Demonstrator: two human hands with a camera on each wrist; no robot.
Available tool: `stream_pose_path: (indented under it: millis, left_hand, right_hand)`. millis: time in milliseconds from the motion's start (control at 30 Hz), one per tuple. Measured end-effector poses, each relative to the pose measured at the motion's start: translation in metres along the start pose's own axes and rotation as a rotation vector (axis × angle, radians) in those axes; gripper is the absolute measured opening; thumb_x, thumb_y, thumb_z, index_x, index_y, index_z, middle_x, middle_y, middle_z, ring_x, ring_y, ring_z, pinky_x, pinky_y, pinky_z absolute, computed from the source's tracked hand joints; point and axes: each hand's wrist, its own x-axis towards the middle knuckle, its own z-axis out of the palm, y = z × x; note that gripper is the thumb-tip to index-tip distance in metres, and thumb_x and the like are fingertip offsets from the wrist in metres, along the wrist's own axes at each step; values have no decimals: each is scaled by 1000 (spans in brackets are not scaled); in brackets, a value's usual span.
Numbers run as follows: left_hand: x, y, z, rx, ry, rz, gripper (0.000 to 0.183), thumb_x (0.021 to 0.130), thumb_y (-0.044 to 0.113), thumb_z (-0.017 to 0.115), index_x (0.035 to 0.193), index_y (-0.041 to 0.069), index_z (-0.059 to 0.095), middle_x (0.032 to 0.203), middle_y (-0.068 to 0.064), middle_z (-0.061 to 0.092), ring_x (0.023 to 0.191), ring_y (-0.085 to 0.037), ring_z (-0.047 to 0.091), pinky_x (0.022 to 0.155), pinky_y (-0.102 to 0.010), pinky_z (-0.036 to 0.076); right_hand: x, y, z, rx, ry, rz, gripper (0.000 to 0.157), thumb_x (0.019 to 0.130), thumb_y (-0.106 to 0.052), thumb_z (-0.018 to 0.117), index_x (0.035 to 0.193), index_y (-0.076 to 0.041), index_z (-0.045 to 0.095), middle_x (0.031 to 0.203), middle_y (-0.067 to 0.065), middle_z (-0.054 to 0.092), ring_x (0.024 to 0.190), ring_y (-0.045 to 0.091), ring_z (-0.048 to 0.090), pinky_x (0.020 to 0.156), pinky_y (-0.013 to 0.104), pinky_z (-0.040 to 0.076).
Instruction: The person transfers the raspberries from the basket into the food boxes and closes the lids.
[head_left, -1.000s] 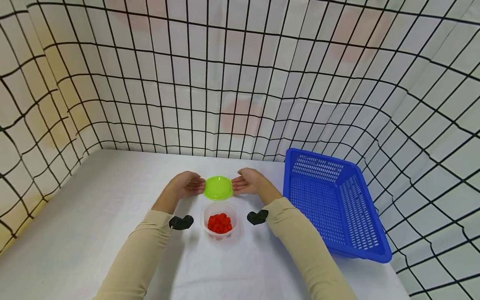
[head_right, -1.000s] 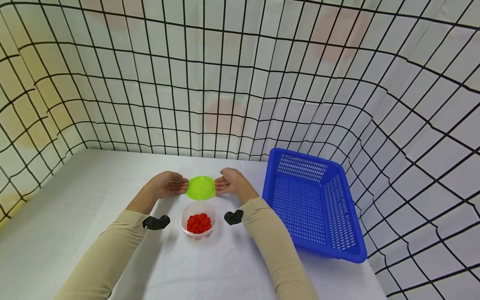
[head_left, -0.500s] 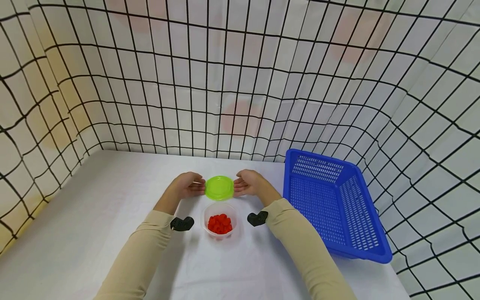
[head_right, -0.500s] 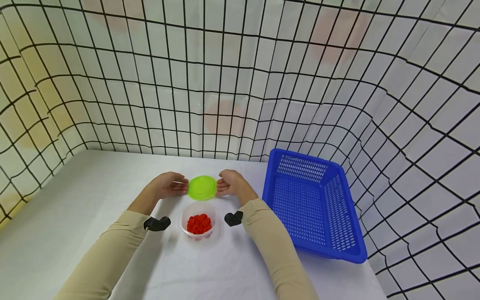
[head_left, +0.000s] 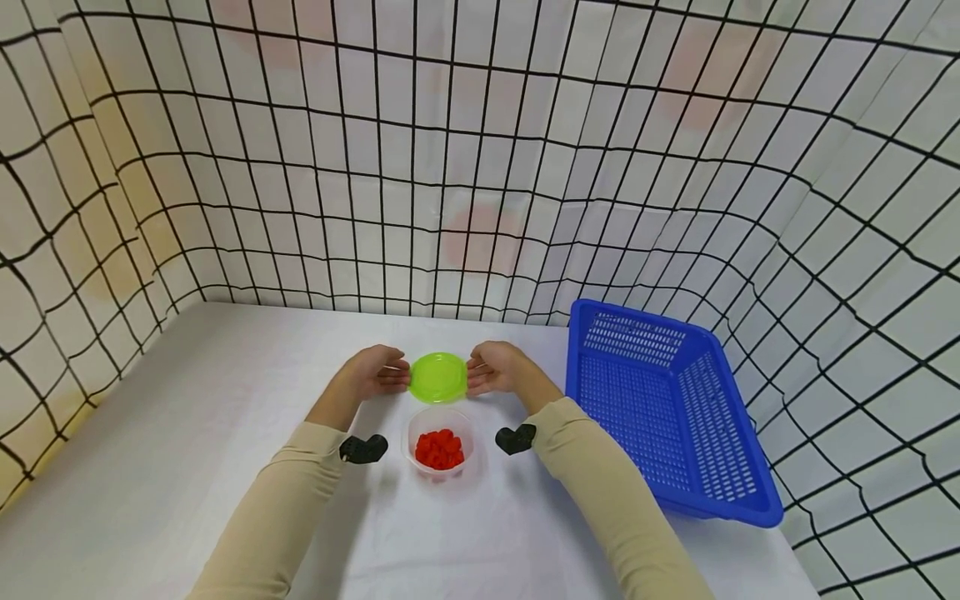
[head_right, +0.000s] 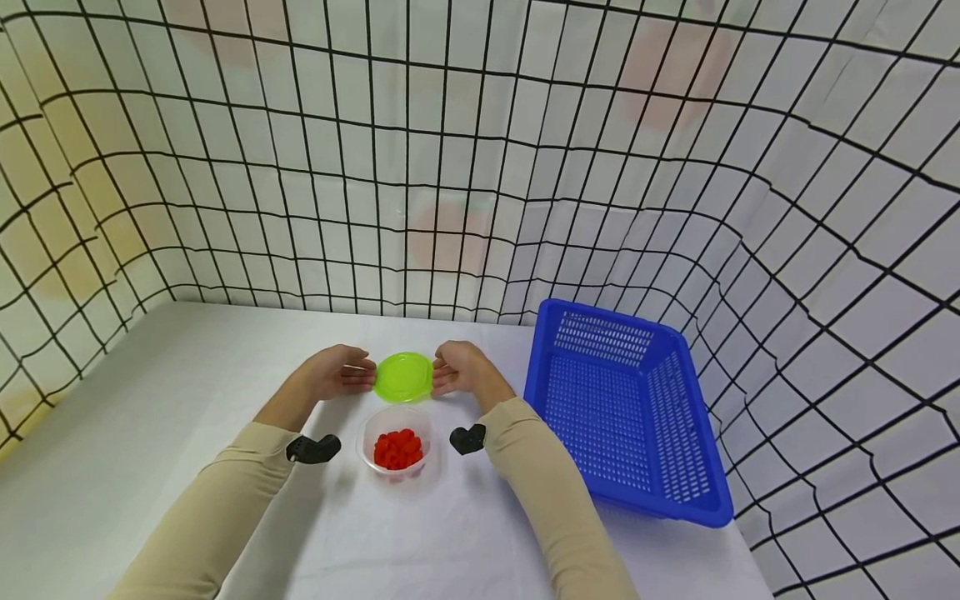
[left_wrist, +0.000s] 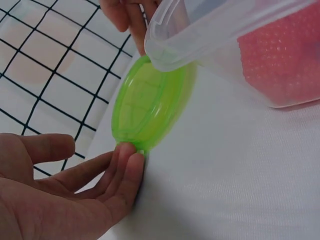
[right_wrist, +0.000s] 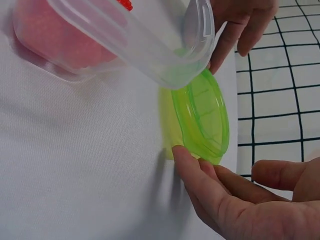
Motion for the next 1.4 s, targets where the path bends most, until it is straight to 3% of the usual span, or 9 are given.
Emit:
stream_pose_path:
  millis: [200,500,733,900,1100,1267,1400]
  left_hand:
    - [-1,2,0,-51,-9,-16,46,106,21,43,140,-10,51,111,-15,65,95,-20,65,106,-35,52]
    - [0,3,0,-183,-38,-63,45,106,19,45,142,-8,49,114,-15,59,97,-20,62,108,-40,51]
    - [-2,7,0,-174,-82,-34,46,106,17,44,143,-10,47,119,-19,57,96,-22,65,103,-39,54]
    - [-8,13,0,-110,-125,-12,44,107,17,43,141,-11,48,115,-18,61,97,-23,68,101,-39,56]
    - [-14,17,0,-58,-139,1,44,107,19,44,139,-10,51,113,-18,65,95,-24,70,94,-39,60]
    - [-20,18,0,-31,-148,0,43,106,19,46,139,-8,53,111,-18,66,92,-23,71,94,-40,59]
    - [-24,17,1,-26,-166,6,43,106,18,47,140,-8,52,109,-17,68,90,-22,72,93,-39,60]
  right_hand:
    - [-4,-2,-1,-3,-5,-13,45,105,-15,44,139,14,47,137,28,50,127,43,53,105,56,51]
    - [-11,-5,-7,-8,-21,-29,46,105,-15,44,141,14,46,142,29,47,134,46,50,105,57,50]
    - [-14,-6,-15,-36,-46,-47,48,105,-16,43,143,14,44,144,30,46,135,47,49,105,56,51]
    - [-22,-12,-19,-87,-27,-47,44,104,-17,47,139,9,51,138,26,53,128,43,57,100,50,56]
    - [-37,-16,-23,-156,-8,-78,39,104,-17,49,133,7,56,128,22,61,107,34,67,98,44,58]
    - [-49,-14,-24,-152,-15,-83,34,103,-12,52,130,7,57,114,18,63,93,25,69,95,37,59]
    - [-53,-12,-25,-149,-24,-102,34,102,-9,55,130,9,58,114,18,64,90,23,70,89,32,61]
